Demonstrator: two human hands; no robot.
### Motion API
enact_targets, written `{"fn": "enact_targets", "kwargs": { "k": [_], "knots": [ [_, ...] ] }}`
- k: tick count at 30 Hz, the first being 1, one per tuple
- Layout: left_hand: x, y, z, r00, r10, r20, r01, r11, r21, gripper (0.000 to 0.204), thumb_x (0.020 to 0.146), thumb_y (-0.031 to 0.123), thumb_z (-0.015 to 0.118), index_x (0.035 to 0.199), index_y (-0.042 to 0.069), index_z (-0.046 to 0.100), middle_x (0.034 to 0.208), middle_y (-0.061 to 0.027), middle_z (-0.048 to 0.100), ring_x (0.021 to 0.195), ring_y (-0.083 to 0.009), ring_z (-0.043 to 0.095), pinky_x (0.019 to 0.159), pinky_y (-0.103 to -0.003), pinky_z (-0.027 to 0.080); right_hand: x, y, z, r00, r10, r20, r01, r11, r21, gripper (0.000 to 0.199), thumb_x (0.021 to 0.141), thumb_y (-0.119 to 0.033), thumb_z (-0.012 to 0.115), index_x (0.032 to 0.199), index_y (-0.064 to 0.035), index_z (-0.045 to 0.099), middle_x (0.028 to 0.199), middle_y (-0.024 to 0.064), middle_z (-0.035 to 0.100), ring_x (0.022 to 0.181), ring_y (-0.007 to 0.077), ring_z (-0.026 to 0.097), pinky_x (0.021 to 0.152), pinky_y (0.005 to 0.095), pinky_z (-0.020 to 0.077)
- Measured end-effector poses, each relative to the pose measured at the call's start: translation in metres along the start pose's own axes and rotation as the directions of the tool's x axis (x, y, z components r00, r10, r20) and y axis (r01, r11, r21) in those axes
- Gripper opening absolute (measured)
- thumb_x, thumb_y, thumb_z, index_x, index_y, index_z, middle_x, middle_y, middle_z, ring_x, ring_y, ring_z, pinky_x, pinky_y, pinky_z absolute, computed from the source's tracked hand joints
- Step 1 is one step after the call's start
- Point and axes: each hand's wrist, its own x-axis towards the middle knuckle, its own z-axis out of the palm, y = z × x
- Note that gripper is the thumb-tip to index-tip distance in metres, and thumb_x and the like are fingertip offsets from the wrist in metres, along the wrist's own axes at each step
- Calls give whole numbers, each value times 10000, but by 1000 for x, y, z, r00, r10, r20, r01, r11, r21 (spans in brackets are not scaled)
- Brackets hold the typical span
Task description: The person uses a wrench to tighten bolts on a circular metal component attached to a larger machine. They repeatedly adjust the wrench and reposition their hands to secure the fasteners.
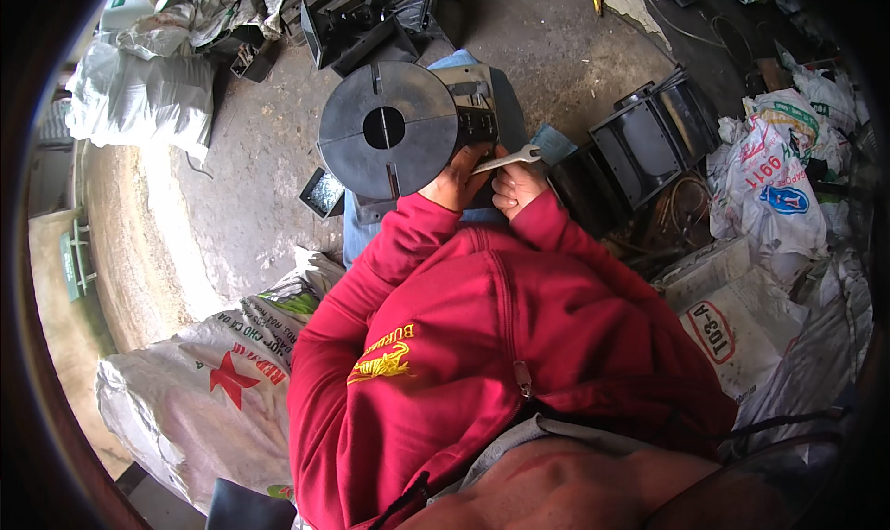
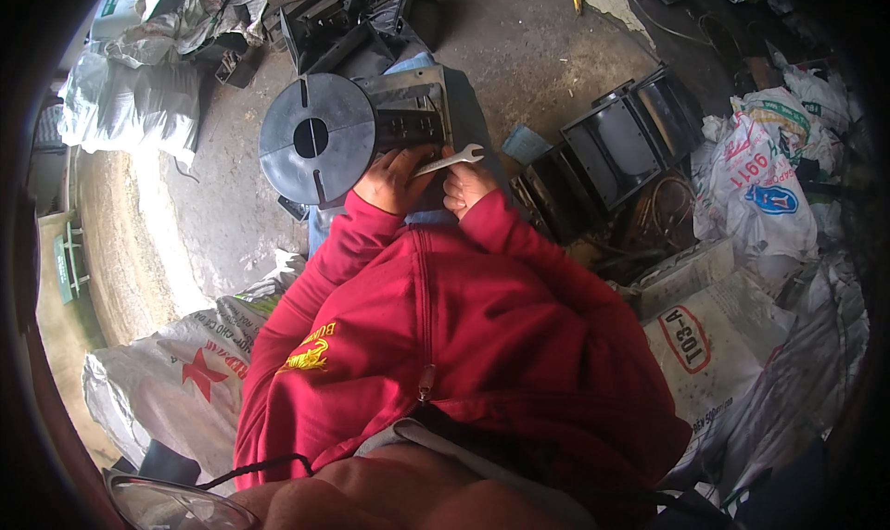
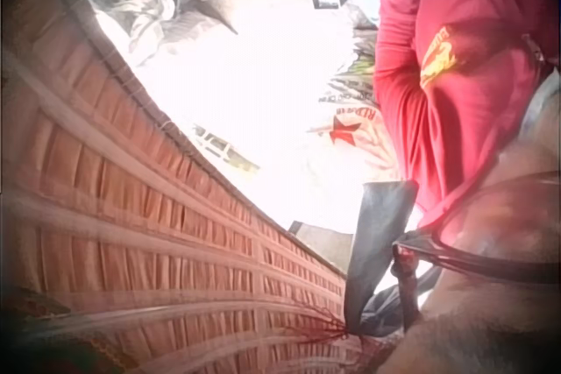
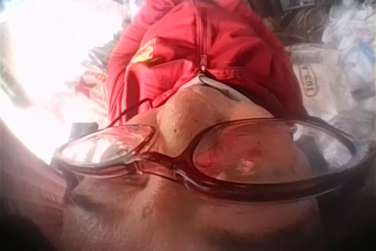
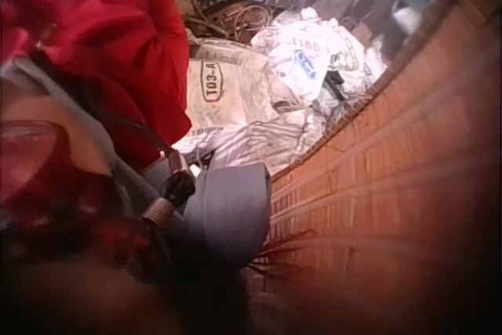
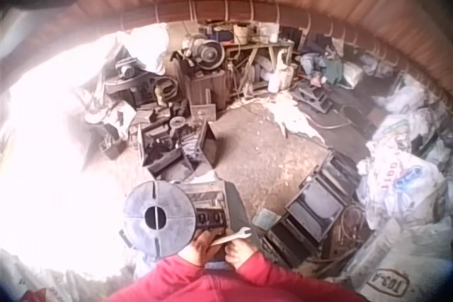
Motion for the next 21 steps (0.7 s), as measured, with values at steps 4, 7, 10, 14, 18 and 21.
{"fn": "enact_targets", "kwargs": {
  "k": [4, 7, 10, 14, 18, 21],
  "knots": [
    [-7, -1, 8, 999, -51, 10, 50, 995, 81, 306, 734, 167, 683, 1029, 113, 619, 802, -72, 630, 698, -264, 632, 607, -360, 504, -4, -2, 2, 1000, -25, -16, 23, 997, -75, 170, 922, -287, 546, 811, -162, 513, 526, -67, 307, 413, 40, 290, 349, 187, 236],
    [-3, -2, 9, 999, -11, 37, 8, 995, 97, 296, 738, 177, 682, 1021, 115, 619, 797, -66, 629, 688, -260, 632, 601, -356, 505, 0, -5, -2, 999, -38, 22, 40, 993, -113, 174, 921, -279, 549, 805, -155, 508, 530, -64, 317, 415, 37, 300, 352, 187, 236],
    [2, 7, -1, 998, 3, 65, -8, 997, 73, 283, 747, 187, 678, 1015, 119, 620, 791, -57, 630, 678, -256, 634, 597, -354, 506, -1, -8, 0, 999, -25, 24, 28, 990, -137, 182, 918, -271, 554, 794, -150, 498, 532, -66, 326, 416, 33, 312, 352, 183, 234],
    [-3, -1, 5, 1000, 2, -13, -1, 998, 59, 277, 753, 188, 675, 1020, 137, 623, 789, -55, 634, 674, -256, 639, 603, -353, 509, -1, -4, -1, 998, -59, 20, 61, 986, -156, 183, 916, -267, 559, 792, -147, 495, 536, -69, 336, 414, 29, 317, 350, 176, 235],
    [-3, -4, 10, 998, -62, 18, 62, 998, -10, 286, 754, 182, 676, 1035, 158, 627, 788, -60, 635, 696, -274, 639, 615, -355, 511, 3, -4, -7, 993, -56, 103, 68, 991, -116, 167, 918, -260, 555, 800, -156, 498, 540, -69, 341, 408, 30, 309, 349, 173, 238],
    [0, 1, 3, 996, 1, 88, -4, 999, 32, 300, 749, 174, 678, 1045, 157, 633, 778, -69, 643, 691, -282, 641, 603, -358, 508, 4, -3, -8, 997, -24, 71, 29, 997, -78, 145, 918, -260, 554, 824, -158, 512, 542, -69, 340, 411, 28, 311, 348, 173, 239]
  ]
}}
